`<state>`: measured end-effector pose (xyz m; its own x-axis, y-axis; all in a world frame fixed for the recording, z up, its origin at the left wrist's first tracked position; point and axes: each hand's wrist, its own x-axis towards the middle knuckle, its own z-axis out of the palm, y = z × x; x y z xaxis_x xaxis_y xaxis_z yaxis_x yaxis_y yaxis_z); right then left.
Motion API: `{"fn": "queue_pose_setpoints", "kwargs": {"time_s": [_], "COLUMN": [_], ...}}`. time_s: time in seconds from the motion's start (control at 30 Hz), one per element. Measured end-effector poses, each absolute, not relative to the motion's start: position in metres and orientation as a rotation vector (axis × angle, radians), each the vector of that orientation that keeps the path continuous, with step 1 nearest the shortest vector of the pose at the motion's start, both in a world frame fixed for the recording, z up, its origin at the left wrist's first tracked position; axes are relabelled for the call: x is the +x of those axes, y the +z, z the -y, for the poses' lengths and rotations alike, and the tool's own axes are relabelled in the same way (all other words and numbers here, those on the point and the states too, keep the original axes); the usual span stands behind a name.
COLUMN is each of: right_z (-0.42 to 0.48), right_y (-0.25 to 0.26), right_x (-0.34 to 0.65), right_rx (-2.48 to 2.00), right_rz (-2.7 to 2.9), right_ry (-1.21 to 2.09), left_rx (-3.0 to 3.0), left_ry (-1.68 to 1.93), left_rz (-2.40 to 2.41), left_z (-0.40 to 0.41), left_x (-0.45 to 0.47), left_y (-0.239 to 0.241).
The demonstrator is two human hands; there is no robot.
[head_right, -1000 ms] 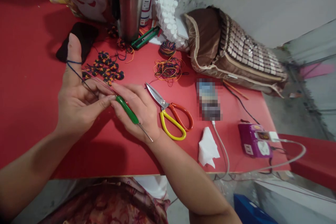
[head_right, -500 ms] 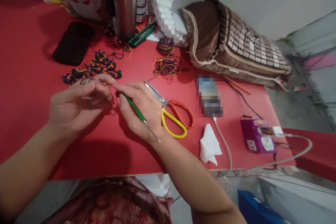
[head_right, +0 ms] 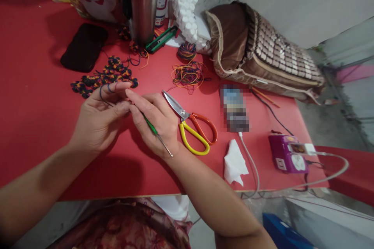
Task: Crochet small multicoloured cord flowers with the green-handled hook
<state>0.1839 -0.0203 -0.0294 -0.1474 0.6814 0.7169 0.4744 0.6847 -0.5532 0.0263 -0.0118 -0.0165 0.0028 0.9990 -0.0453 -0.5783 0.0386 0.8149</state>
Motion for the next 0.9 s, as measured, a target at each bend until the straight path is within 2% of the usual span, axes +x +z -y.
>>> {"fn": "queue_pose_setpoints", "kwargs": {"time_s": [0.3,0.43,0.73,0.9], "right_z": [0.019,0.023,0.022,0.018], "right_y": [-0.027,-0.026,-0.027,-0.027], "right_x": [0.182,0.183,0.186,0.181], "right_rx": [-0.919,-1.034,-0.902,-0.799], "right_rz": [1.816,1.749,1.77,1.842], "right_ry": [0.154,0.212,0.315,0.185], "left_rx": [0.758,0.701,0.584,0.397], "left_ry": [1.517,1.484,1.357,1.251], "left_rz": [-0.859,-0.847,-0.818,-0.713], "left_z": [0.015,0.011,0.008,0.007], "left_x": [0.027,0.024,0.017,0.017], "left_y": [-0.019,-0.019,-0.013,-0.013]}}
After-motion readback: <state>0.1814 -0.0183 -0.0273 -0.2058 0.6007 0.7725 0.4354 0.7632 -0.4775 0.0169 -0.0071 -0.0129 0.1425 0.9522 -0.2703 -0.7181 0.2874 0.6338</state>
